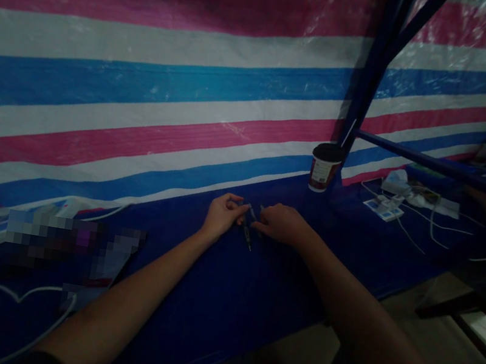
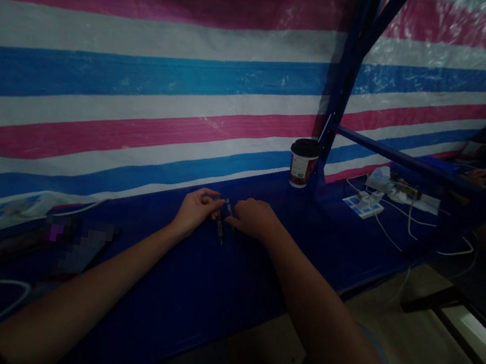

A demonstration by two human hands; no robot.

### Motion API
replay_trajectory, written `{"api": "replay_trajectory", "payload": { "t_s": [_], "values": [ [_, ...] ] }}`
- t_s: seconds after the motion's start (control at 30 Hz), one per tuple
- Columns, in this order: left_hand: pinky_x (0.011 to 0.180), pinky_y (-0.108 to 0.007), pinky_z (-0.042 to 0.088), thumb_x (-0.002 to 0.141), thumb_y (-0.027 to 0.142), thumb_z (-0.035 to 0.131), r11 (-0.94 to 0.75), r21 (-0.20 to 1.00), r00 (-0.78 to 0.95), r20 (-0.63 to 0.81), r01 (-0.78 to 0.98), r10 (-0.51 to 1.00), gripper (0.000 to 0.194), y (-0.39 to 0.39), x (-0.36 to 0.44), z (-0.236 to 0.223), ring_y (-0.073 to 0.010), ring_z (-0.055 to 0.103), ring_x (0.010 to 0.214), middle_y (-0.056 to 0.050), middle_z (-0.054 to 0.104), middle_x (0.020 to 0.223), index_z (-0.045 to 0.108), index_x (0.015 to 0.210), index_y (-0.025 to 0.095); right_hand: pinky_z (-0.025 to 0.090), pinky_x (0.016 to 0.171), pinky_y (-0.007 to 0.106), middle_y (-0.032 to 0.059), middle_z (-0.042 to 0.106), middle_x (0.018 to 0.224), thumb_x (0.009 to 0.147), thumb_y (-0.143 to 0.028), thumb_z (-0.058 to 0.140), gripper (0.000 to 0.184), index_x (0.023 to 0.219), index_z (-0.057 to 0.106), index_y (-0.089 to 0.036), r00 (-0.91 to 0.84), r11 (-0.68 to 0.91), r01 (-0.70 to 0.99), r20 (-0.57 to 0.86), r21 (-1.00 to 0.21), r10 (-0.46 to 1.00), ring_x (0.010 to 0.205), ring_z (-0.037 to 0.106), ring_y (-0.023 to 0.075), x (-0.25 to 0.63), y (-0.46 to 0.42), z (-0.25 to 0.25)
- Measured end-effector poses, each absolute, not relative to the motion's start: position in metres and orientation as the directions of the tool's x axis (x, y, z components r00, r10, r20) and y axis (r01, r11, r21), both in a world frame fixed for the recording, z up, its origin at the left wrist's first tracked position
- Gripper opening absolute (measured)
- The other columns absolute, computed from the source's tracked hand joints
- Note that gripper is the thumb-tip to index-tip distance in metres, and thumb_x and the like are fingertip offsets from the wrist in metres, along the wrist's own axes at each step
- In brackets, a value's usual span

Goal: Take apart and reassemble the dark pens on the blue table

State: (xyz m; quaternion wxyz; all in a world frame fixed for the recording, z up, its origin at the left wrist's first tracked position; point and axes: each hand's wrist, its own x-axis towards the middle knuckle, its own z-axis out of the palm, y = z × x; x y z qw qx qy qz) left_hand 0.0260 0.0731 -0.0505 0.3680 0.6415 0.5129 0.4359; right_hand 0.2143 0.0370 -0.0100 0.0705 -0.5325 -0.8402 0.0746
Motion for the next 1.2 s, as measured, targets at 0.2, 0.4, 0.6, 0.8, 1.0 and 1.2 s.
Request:
{"api": "replay_trajectory", "payload": {
  "t_s": [0.2, 0.4, 0.6, 0.8, 1.0, 1.2],
  "values": [
    [0.057, -0.028, 0.048, 0.082, 0.023, 0.072, -0.201, 0.730, 0.095, 0.184, 0.653, 0.978, 0.024, 0.076, 0.016, -0.041, -0.0173, 0.065, 0.056, 0.001, 0.066, 0.064, 0.067, 0.105, 0.016, 0.046, 0.069, 0.035, 0.0163, 0.074, 0.082, 0.089, -0.043, 0.063, 0.030, 0.083, 0.073, -0.015, -0.436, 0.426, 0.884, -0.013, -0.194, 0.900, 0.086, 0.072, 0.0317, 0.207, 0.028, -0.001],
    [0.083, -0.043, 0.052, 0.086, 0.033, 0.069, -0.239, 0.468, 0.115, 0.279, 0.851, 0.954, 0.022, 0.068, 0.012, -0.042, -0.0305, 0.067, 0.094, -0.013, 0.065, 0.104, 0.069, 0.101, 0.017, 0.039, 0.062, 0.027, 0.0093, 0.075, 0.080, 0.092, -0.034, 0.060, 0.023, 0.081, 0.070, -0.017, -0.368, 0.346, 0.853, 0.021, -0.390, 0.930, 0.074, 0.069, 0.0206, 0.216, 0.043, -0.007],
    [0.105, -0.046, 0.043, 0.095, 0.029, 0.061, -0.487, 0.293, 0.334, 0.444, 0.823, 0.832, 0.034, 0.067, 0.014, -0.042, -0.0312, 0.054, 0.121, -0.015, 0.059, 0.127, 0.060, 0.126, 0.016, 0.039, 0.060, 0.024, 0.0026, 0.072, 0.072, 0.097, -0.031, 0.058, 0.015, 0.092, 0.063, -0.017, -0.339, 0.307, 0.739, 0.063, -0.599, 0.939, 0.062, 0.061, 0.0140, 0.232, 0.051, -0.009],
    [0.088, -0.042, 0.045, 0.106, 0.032, 0.045, -0.652, -0.010, 0.562, 0.516, 0.758, 0.646, 0.026, 0.066, 0.015, -0.035, -0.0277, 0.057, 0.100, -0.010, 0.067, 0.102, 0.065, 0.108, 0.017, 0.036, 0.061, 0.027, -0.0001, 0.059, 0.065, 0.101, -0.030, 0.047, 0.028, 0.080, 0.062, -0.018, -0.333, 0.327, 0.663, 0.126, -0.673, 0.935, 0.059, 0.051, 0.0139, 0.235, 0.054, -0.009],
    [0.087, -0.042, 0.043, 0.107, 0.030, 0.043, -0.616, -0.232, 0.649, 0.420, 0.753, 0.635, 0.028, 0.055, 0.027, -0.031, -0.0283, 0.058, 0.098, -0.013, 0.068, 0.101, 0.065, 0.108, 0.014, 0.035, 0.061, 0.028, -0.0007, 0.049, 0.054, 0.105, -0.036, 0.038, 0.052, 0.059, 0.055, -0.020, -0.369, 0.320, 0.690, 0.064, -0.649, 0.927, 0.056, 0.048, 0.0139, 0.229, 0.054, -0.014],
    [0.073, -0.033, 0.046, 0.108, 0.034, 0.039, -0.641, -0.171, 0.659, 0.303, 0.748, 0.688, 0.033, 0.050, 0.029, -0.032, -0.0236, 0.064, 0.087, -0.009, 0.070, 0.089, 0.065, 0.098, 0.016, 0.035, 0.062, 0.029, 0.0027, 0.057, 0.056, 0.106, -0.038, 0.040, 0.056, 0.055, 0.054, -0.020, -0.368, 0.317, 0.767, 0.023, -0.557, 0.930, 0.058, 0.054, 0.0153, 0.221, 0.052, -0.015]
  ]
}}
